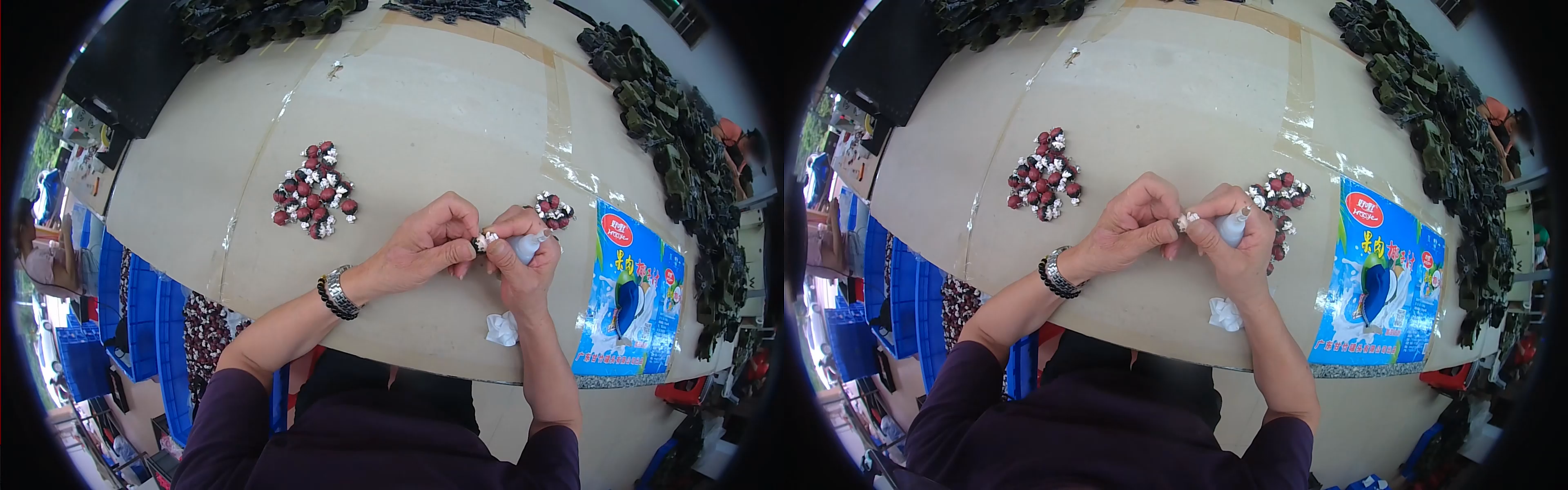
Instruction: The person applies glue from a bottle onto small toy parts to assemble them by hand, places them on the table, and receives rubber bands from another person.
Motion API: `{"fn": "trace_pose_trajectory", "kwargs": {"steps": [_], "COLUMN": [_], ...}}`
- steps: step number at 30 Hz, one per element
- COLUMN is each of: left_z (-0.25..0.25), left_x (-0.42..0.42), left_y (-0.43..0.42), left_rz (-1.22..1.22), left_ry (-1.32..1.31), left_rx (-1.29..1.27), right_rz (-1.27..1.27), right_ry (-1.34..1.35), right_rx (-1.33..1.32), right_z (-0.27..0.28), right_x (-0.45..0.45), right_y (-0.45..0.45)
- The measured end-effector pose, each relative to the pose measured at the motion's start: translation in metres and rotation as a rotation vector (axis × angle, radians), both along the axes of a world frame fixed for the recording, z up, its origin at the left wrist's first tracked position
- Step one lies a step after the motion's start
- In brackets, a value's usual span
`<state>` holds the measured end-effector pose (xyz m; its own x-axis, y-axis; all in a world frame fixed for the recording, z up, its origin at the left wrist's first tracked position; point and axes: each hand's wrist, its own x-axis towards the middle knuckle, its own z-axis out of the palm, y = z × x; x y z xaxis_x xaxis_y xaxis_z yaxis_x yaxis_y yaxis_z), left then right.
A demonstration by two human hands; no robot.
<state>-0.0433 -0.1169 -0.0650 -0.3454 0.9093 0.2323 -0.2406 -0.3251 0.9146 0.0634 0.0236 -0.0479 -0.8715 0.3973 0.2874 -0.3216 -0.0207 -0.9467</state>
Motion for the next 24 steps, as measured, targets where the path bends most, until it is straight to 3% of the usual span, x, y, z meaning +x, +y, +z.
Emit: {"fn": "trace_pose_trajectory", "kwargs": {"steps": [12, 24], "left_z": [0.0014, -0.0005], "left_x": [-0.0009, -0.0014], "left_y": [-0.0010, 0.0004], "left_rz": [-0.080, -0.063], "left_ry": [-0.041, -0.064], "left_rx": [0.064, 0.088], "right_rz": [0.055, -0.079], "right_ry": [0.061, 0.095], "right_rx": [-0.013, 0.187], "right_z": [-0.0009, -0.0046], "right_x": [0.0028, 0.0023], "right_y": [-0.0006, -0.0067]}}
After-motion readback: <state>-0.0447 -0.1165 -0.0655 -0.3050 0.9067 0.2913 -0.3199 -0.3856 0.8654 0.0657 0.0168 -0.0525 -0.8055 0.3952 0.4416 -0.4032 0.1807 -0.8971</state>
